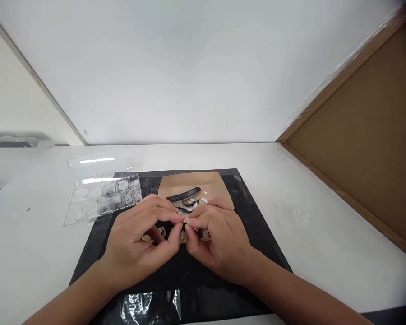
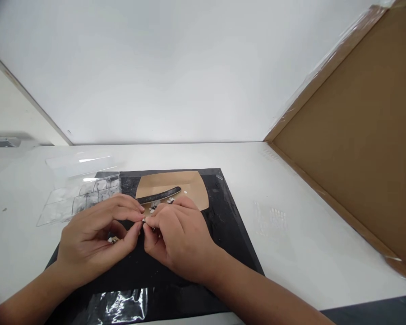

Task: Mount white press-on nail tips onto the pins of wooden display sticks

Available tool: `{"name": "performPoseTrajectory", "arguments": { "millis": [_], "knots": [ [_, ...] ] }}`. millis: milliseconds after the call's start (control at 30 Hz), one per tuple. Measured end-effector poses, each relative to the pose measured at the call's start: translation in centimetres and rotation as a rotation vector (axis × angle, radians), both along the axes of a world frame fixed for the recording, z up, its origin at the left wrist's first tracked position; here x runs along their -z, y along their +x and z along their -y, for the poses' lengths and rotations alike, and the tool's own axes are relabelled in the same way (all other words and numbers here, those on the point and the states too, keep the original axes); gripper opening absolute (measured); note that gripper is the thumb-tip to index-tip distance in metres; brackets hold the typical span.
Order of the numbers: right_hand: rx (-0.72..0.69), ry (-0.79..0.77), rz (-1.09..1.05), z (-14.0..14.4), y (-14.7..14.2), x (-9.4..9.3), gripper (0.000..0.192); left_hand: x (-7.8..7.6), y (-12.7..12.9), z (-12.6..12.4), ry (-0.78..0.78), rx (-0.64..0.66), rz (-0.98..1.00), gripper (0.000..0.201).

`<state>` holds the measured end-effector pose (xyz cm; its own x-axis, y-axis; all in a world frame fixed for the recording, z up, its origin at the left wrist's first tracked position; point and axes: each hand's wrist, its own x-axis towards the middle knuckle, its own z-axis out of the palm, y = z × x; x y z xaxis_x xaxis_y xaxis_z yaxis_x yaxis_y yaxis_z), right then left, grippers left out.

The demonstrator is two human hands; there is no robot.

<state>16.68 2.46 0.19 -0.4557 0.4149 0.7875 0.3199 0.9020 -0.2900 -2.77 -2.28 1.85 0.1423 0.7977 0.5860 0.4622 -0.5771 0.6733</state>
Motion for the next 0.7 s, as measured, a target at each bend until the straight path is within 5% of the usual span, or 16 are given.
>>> {"name": "performPoseTrajectory", "arguments": {
  "millis": [700],
  "knots": [
    [-0.094,-0.284,-0.018,0.02,-0.14,0.44,0.01,-0.67,0.14,0.0,-0.176,-0.031,0.032,0.015]
  ]
}}
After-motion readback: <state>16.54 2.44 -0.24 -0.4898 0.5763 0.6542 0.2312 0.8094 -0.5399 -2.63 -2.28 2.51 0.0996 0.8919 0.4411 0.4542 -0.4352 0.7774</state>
